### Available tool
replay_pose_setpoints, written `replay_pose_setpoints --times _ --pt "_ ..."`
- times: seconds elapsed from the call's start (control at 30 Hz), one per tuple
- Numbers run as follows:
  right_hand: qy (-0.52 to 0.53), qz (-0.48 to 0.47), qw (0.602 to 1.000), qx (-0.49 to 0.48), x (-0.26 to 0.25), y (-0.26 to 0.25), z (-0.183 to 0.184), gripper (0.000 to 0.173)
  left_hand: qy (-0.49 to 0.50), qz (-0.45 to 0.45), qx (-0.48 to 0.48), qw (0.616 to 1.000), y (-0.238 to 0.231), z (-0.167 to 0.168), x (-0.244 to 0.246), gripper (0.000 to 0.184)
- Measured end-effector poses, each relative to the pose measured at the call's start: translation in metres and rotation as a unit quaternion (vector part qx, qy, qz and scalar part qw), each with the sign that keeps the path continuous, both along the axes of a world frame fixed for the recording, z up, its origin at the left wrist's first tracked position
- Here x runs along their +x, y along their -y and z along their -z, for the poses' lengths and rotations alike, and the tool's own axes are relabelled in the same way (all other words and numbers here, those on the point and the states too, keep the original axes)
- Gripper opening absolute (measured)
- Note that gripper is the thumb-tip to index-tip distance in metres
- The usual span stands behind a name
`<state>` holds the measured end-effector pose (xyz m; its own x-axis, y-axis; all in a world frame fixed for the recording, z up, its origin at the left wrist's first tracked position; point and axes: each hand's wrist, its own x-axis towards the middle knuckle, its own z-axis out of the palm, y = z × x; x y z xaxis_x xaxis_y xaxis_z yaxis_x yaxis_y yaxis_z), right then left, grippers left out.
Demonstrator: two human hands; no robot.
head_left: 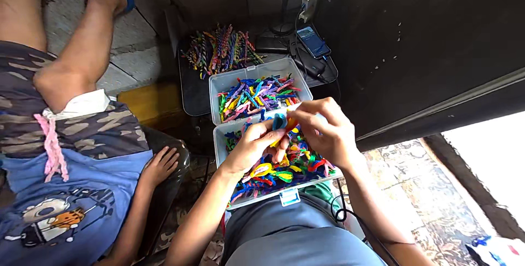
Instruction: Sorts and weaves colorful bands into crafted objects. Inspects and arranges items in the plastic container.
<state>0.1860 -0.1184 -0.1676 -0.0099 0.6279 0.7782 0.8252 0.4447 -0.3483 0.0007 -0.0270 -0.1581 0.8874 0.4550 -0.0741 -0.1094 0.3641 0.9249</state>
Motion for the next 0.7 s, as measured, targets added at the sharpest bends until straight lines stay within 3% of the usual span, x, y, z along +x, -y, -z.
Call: replay_pose_setpoints --times 0.13,0.23,0.4,0.6,0.7 --pt "-0.163 -0.019 0.983 -0.085 0.013 0.003 -0.005 0.027 -0.001 -0.035 0.025 0.999 0.001 0.000 0.000 0.023" --pt "-0.215 -0.050 0.966 -0.135 0.012 0.005 -0.005 0.029 -0.004 -0.043 0.055 0.998 0.002 0.001 0.002 0.021" --pt "-0.176 -0.025 0.976 -0.121 -0.003 -0.001 0.003 0.016 -0.015 -0.047 0.105 0.993 0.004 0.004 0.002 0.018" --pt "-0.039 0.070 0.997 -0.022 -0.017 -0.008 0.014 0.012 -0.032 -0.045 0.126 0.990 0.007 0.008 0.006 0.020" --pt "-0.108 0.043 0.990 -0.081 -0.015 -0.007 0.011 0.014 -0.032 -0.043 0.111 0.992 0.006 0.007 0.004 0.019"
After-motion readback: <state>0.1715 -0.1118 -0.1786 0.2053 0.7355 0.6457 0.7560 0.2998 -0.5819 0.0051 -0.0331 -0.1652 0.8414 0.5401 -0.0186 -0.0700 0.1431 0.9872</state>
